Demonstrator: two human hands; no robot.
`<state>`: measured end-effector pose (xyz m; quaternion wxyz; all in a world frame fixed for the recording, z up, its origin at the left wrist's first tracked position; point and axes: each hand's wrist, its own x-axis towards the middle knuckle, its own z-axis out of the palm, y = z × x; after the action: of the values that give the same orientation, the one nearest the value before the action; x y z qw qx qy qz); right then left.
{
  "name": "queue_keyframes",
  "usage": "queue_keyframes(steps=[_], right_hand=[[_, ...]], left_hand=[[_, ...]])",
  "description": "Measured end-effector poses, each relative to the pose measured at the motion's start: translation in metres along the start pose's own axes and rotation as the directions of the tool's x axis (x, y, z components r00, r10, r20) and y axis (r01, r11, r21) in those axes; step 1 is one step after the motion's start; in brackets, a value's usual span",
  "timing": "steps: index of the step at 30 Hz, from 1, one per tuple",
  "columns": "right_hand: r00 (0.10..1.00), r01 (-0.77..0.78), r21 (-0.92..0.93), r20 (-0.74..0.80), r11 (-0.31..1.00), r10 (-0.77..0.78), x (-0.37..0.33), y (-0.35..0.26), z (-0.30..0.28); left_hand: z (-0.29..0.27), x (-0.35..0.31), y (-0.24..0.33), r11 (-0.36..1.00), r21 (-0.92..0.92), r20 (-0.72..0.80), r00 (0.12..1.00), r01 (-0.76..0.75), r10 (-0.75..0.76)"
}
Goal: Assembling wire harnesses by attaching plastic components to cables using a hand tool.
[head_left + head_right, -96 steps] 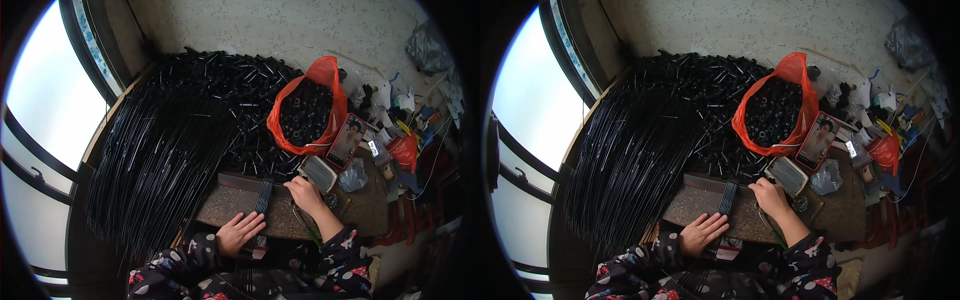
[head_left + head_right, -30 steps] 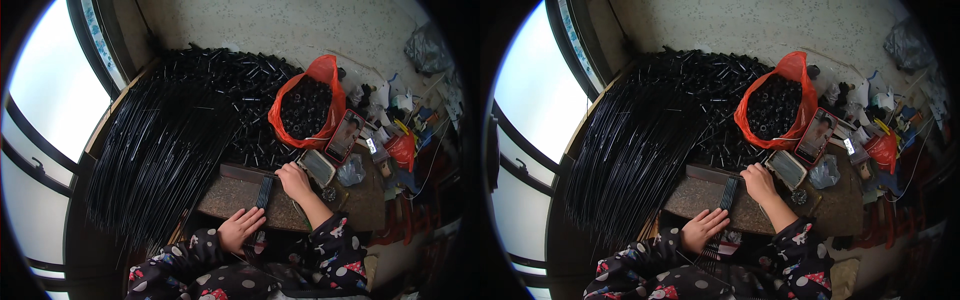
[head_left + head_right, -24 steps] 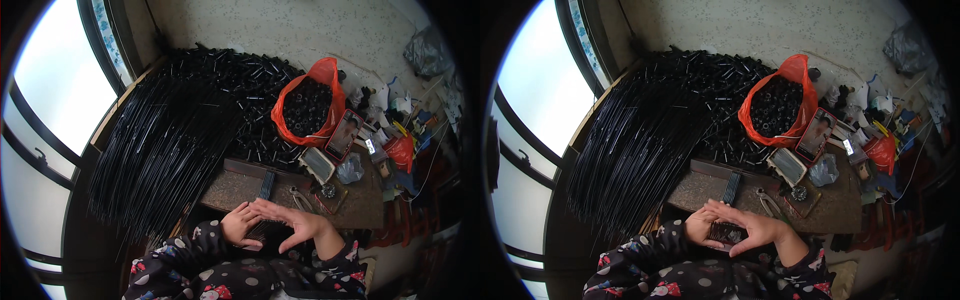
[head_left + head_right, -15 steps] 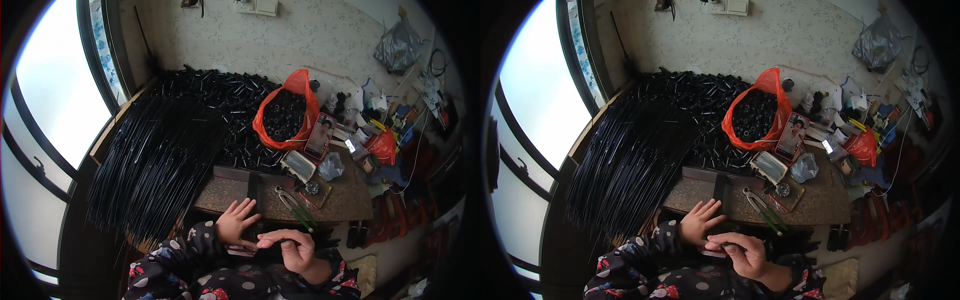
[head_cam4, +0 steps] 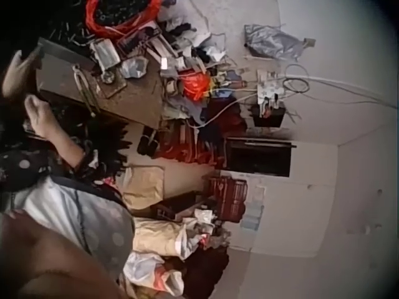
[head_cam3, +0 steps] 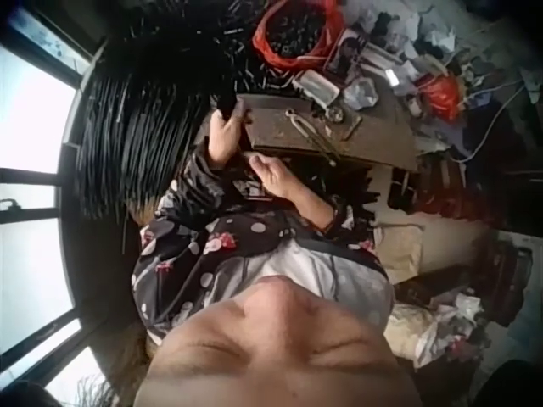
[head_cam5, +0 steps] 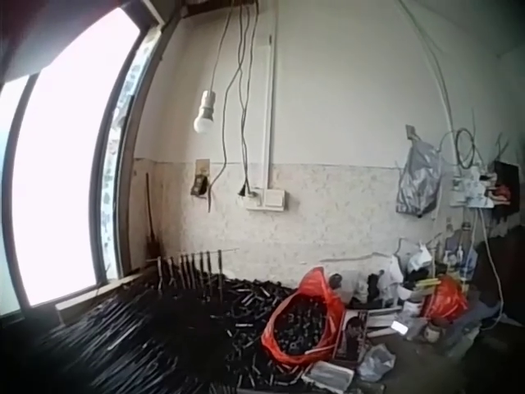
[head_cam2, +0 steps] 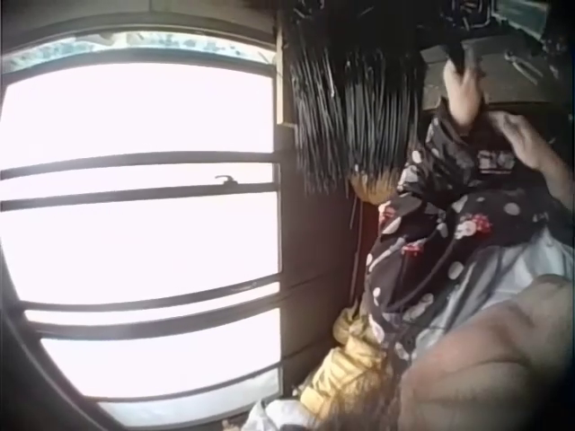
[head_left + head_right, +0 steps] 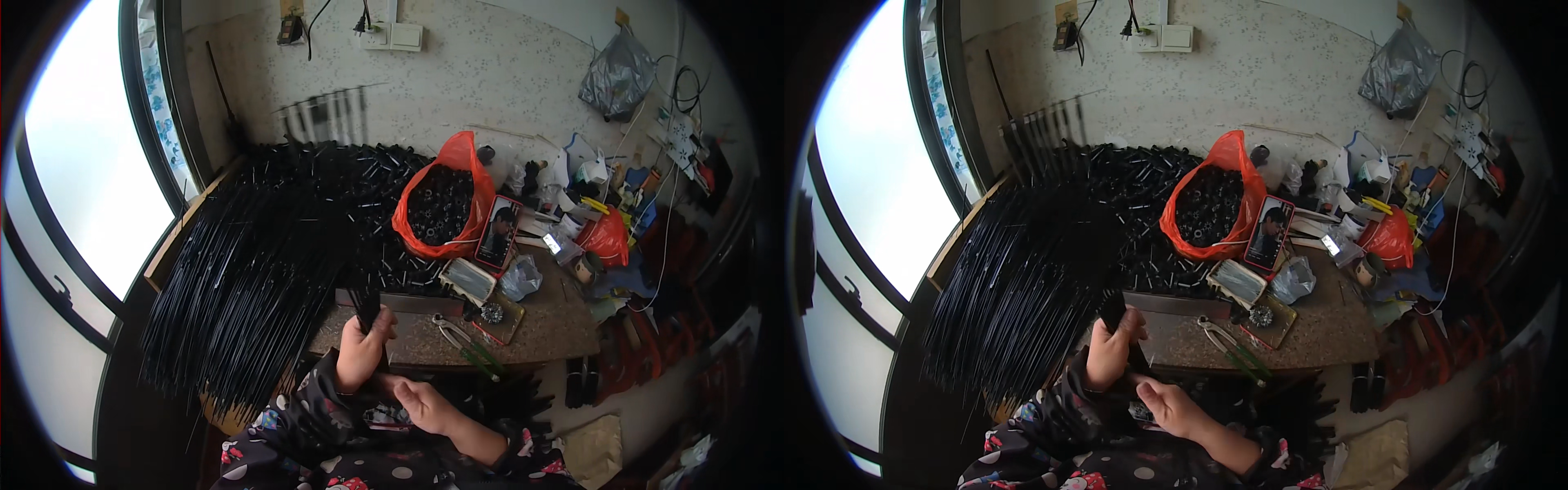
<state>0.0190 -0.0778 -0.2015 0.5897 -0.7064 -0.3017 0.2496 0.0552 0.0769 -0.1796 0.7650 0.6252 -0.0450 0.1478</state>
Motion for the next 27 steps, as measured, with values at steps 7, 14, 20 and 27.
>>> queue_keyframes(steps=[7, 14, 20, 27], right_hand=[[0.583, 0.649, 0.683, -0.729, 0.335, 0.359, 0.071, 0.009, -0.06], [0.419, 0.767, 0.301, -0.903, 0.567, -0.088, 0.064, -0.058, -0.086], [0.742, 0.523, 0.129, -0.556, 0.843, -0.375, 0.043, 0.001, -0.038], [0.873, 0.371, 0.31, -0.437, 0.875, -0.215, 0.057, 0.097, -0.015]], left_hand=[[0.026, -0.006, -0.036, 0.522, -0.853, -0.073, 0.989, 0.003, -0.125], [0.03, -0.035, 0.007, 0.755, -0.196, 0.789, 0.558, 0.626, -0.259], [-0.001, 0.011, 0.088, 0.767, 0.234, 0.427, 0.772, -0.597, 0.471], [-0.002, 0.044, 0.021, 0.925, 0.356, 0.378, 0.926, -0.133, -0.013]])
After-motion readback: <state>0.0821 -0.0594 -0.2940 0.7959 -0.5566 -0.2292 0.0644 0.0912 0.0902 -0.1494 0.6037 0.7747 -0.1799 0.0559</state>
